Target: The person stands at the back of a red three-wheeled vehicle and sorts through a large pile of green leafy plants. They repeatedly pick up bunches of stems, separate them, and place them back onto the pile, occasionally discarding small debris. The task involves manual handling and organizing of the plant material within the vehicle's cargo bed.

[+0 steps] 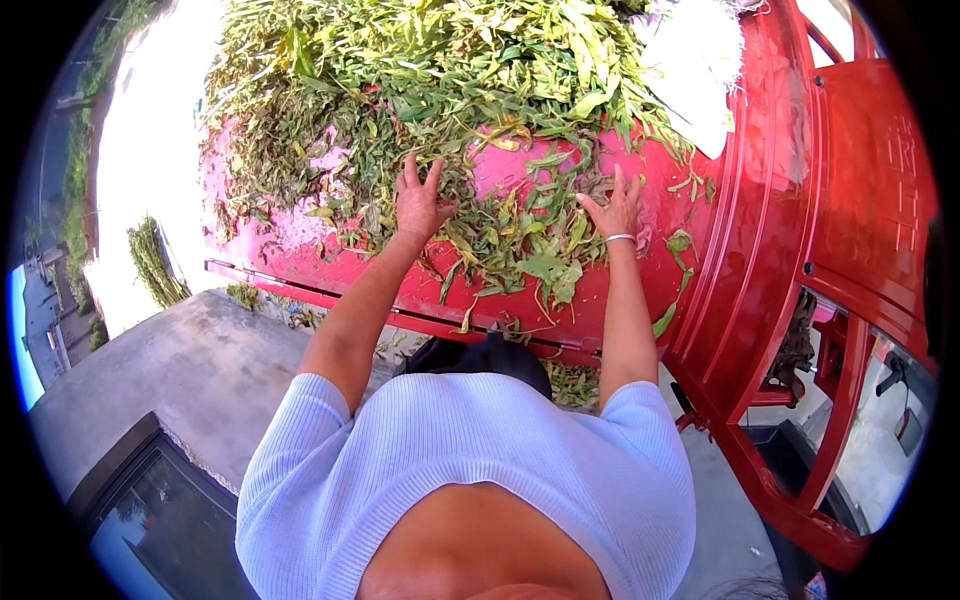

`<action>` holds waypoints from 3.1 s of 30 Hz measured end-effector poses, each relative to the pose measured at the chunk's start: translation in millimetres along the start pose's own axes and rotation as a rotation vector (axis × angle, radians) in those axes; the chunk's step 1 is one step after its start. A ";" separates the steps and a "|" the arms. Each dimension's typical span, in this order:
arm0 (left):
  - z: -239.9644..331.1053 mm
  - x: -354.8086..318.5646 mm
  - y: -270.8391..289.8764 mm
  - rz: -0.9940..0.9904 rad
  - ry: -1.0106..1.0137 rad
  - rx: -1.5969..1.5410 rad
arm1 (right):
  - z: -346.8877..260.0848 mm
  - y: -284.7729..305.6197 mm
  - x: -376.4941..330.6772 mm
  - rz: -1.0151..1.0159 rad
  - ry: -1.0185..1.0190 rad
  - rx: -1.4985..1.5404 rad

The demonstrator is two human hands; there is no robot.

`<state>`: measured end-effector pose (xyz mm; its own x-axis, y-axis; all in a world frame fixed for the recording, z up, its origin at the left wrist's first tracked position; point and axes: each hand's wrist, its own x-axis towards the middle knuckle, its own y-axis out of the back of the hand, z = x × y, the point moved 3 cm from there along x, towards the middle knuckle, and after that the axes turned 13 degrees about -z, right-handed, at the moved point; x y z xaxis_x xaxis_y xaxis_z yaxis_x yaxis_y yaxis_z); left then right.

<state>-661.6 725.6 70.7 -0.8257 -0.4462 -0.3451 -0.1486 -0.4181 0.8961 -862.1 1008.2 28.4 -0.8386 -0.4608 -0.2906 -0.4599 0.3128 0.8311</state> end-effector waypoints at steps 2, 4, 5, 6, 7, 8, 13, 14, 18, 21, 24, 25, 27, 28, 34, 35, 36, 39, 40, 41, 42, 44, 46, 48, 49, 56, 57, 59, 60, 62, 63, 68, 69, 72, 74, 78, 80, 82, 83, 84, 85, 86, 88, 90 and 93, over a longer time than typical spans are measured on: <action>-25.4 32.3 4.0 -0.057 0.121 0.087 | 1.6 -12.2 12.1 -0.114 0.002 -0.095; -36.3 48.8 -1.9 -0.198 0.037 0.058 | -5.2 -29.9 3.0 -0.256 0.020 -0.218; -46.5 51.5 -20.8 -0.328 -0.014 0.006 | -16.5 -35.4 -8.8 -0.292 0.061 -0.186; -48.3 51.4 -36.3 -0.465 -0.078 -0.048 | -17.4 -47.0 -25.1 -0.370 0.150 -0.092; -34.6 42.6 -42.7 -0.436 -0.171 -0.024 | -23.5 -52.5 -48.6 -0.397 0.203 -0.121; -21.9 27.5 -47.6 -0.455 -0.222 -0.047 | -28.2 -53.9 -73.6 -0.376 0.239 -0.048; 29.4 -77.0 -66.7 -0.380 -0.245 -0.228 | -14.1 -7.0 -147.9 -0.291 -0.059 -0.057; 36.3 -90.5 -68.4 -0.347 -0.224 -0.247 | 3.6 -4.9 -156.6 -0.284 -0.164 -0.100; 58.8 -103.2 -69.9 -0.401 -0.120 0.043 | 38.1 -27.6 -185.2 -0.355 -0.428 -0.249; 81.9 -90.8 -85.9 -0.512 -0.311 0.392 | -11.6 -69.7 -183.3 -0.355 -0.270 -0.340; 93.5 -69.3 -118.9 -0.462 -0.505 0.243 | -36.3 -121.7 -166.6 -0.224 0.055 -0.103; 97.7 -60.1 -117.3 -0.438 -0.502 0.207 | -55.0 -112.1 -161.2 -0.253 0.079 0.030; 98.8 -45.7 -109.2 -0.316 -0.539 -0.025 | -73.1 -88.2 -148.0 -0.144 0.149 0.242; 98.5 -42.0 -104.2 -0.255 -0.553 -0.140 | -68.5 -79.5 -138.8 -0.168 0.174 0.267; 61.6 -47.4 -70.8 -0.179 -0.214 -0.550 | -4.0 -6.8 -68.5 -0.294 0.145 0.150; 56.4 -50.5 -74.0 -0.164 -0.094 -0.605 | -0.2 0.1 -59.7 -0.286 0.092 0.144; 49.3 -54.7 -79.1 -0.149 0.032 -0.657 | 0.0 -4.7 -53.9 -0.347 0.040 0.078; 44.1 -57.7 -122.9 -0.276 0.146 -0.848 | -16.8 -30.5 -54.7 -0.519 0.021 0.006; 50.2 -57.3 -132.5 -0.328 0.198 -0.939 | -31.8 -38.8 -67.1 -0.529 0.077 0.104; 67.4 -55.8 -126.7 -0.386 0.197 -0.974 | -39.3 -58.3 -80.2 -0.578 0.068 0.148; 77.9 -56.4 -132.9 -0.398 0.183 -1.039 | -64.3 -54.7 -96.6 -0.590 0.084 0.170; 95.3 -60.2 -137.2 -0.417 0.149 -1.162 | -80.0 -73.6 -117.2 -0.302 0.322 0.377; 99.9 -66.1 -126.1 -0.488 -0.062 -0.964 | -70.2 -72.2 -124.0 -0.268 0.373 0.450; 123.9 -81.4 -69.4 -0.701 -0.140 -0.869 | -70.5 -41.8 -124.8 -0.111 0.441 0.487; 136.3 -90.4 -45.3 -0.595 -0.304 -0.769 | -72.9 -14.5 -126.4 -0.105 0.434 0.528; 194.1 -141.9 -5.2 -0.274 -0.737 -0.480 | 25.7 22.0 -146.6 0.231 0.056 0.779; 185.9 -145.4 -16.1 -0.284 -0.770 -0.428 | 45.4 24.6 -155.9 0.225 0.003 0.867; 163.1 -155.0 -46.0 -0.463 -0.763 -0.134 | 70.4 39.7 -189.8 0.222 -0.137 0.996; 150.6 -157.5 -61.0 -0.546 -0.758 0.016 | 82.3 47.6 -210.2 0.210 -0.166 0.953; 127.2 -163.4 -95.1 -0.753 -0.813 0.100 | 119.4 50.7 -260.1 0.210 -0.212 0.866; 120.6 -165.3 -108.8 -0.855 -0.841 0.139 | 146.2 42.8 -289.7 0.220 -0.274 0.798; 113.5 -167.3 -150.2 -0.856 -1.037 0.399 | 197.2 16.1 -418.4 0.224 -0.679 0.736; 112.0 -161.3 -155.0 -0.883 -1.030 0.420 | 208.1 -1.0 -443.1 0.171 -0.765 0.648; 95.4 -147.9 -177.1 -0.881 -0.747 0.197 | 201.7 -49.6 -475.2 -0.827 -0.629 -0.005; 72.9 -136.0 -203.3 -0.844 -0.600 0.231 | 189.6 -55.3 -450.7 -1.132 -0.504 -0.103; 56.6 -115.1 -159.4 -0.630 -0.692 0.223 | 185.5 -18.1 -284.8 -0.356 -0.252 0.226; 47.1 -105.9 -142.2 -0.470 -0.700 0.116 | 168.1 22.5 -190.2 -0.203 -0.258 -0.119; 51.9 -102.2 -114.2 -0.443 -0.551 0.044 | 151.7 57.1 -113.5 -0.135 -0.313 -0.165; 47.4 -97.6 -107.9 -0.432 -0.513 -0.013 | 148.8 68.0 -83.1 -0.121 -0.358 -0.224; 44.0 -96.7 -104.9 -0.420 -0.470 -0.077 | 149.8 72.9 -61.8 -0.111 -0.399 -0.289; 39.6 -96.3 -103.8 -0.381 -0.382 -0.151 | 156.9 67.4 -51.0 -0.116 -0.404 -0.267; 38.6 -96.3 -99.0 -0.335 -0.344 -0.203 | 164.4 59.7 -42.0 -0.115 -0.411 -0.247; 37.3 -97.3 -87.2 -0.243 -0.272 -0.312 | 174.8 29.2 -42.0 -0.075 -0.321 -0.259; 23.9 -105.5 -94.8 -0.214 -0.155 -0.334 | 160.1 4.1 -73.5 -0.043 -0.102 -0.138; 13.9 -117.1 -99.5 -0.156 -0.033 -0.325 | 117.3 13.3 -153.4 -0.040 -0.022 0.060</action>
<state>-557.8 830.5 25.8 -0.8246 -0.3340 -0.4567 -0.0974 -0.7114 0.6960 -773.8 1180.5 28.4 -0.8251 -0.4555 -0.3343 -0.5095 0.3443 0.7886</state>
